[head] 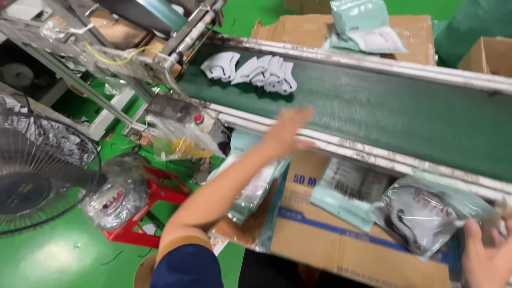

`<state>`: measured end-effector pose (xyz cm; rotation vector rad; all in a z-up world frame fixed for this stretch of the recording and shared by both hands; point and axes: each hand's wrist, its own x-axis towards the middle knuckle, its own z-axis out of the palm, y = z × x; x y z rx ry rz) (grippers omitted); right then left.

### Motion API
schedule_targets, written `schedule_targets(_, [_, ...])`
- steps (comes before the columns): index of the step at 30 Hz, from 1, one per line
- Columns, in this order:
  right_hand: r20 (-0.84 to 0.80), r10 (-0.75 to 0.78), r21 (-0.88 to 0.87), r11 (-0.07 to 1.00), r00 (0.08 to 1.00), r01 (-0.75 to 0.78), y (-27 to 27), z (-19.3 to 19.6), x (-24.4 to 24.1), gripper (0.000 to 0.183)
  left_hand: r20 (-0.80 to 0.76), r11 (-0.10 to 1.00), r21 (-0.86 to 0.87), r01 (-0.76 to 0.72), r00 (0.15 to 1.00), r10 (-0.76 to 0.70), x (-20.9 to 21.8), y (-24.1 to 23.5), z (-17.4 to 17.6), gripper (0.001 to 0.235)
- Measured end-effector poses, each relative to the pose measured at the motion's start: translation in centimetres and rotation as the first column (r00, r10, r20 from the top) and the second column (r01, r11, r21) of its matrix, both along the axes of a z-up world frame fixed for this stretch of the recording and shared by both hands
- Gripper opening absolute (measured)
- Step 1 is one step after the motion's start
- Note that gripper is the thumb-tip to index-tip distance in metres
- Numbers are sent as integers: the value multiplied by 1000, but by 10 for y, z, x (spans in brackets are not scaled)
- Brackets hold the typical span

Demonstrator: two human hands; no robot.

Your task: The recorder is taking face masks from a conveyor belt or workstation and placing them into individual plastic packaging bags.

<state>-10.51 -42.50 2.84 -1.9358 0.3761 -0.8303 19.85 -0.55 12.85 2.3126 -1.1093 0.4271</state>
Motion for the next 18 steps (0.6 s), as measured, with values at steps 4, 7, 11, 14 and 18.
schedule_targets(4, [136, -97, -8, 995, 986, 99, 36, -7, 16, 74, 225, 933, 157, -324, 932, 285, 122, 48, 11, 109])
schedule_targets(7, [96, 78, 115, 989, 992, -89, 20, -87, 25, 75, 357, 925, 147, -351, 891, 282, 188, 60, -26, 98])
schedule_targets(11, [93, 288, 167, 939, 953, -300, 113, 7, 64, 63, 134, 846, 286, -449, 893, 429, 263, 54, -108, 61])
schedule_targets(14, [-132, 374, -70, 920, 918, -385, 153, 64, 82, 54, 224, 803, 296, -517, 855, 468, 247, 33, -100, 11])
schedule_targets(18, [-24, 511, -102, 854, 860, -510, 182, 96, 110, 76, -229, 894, -191, -405, 904, 360, 94, -31, 15, 23])
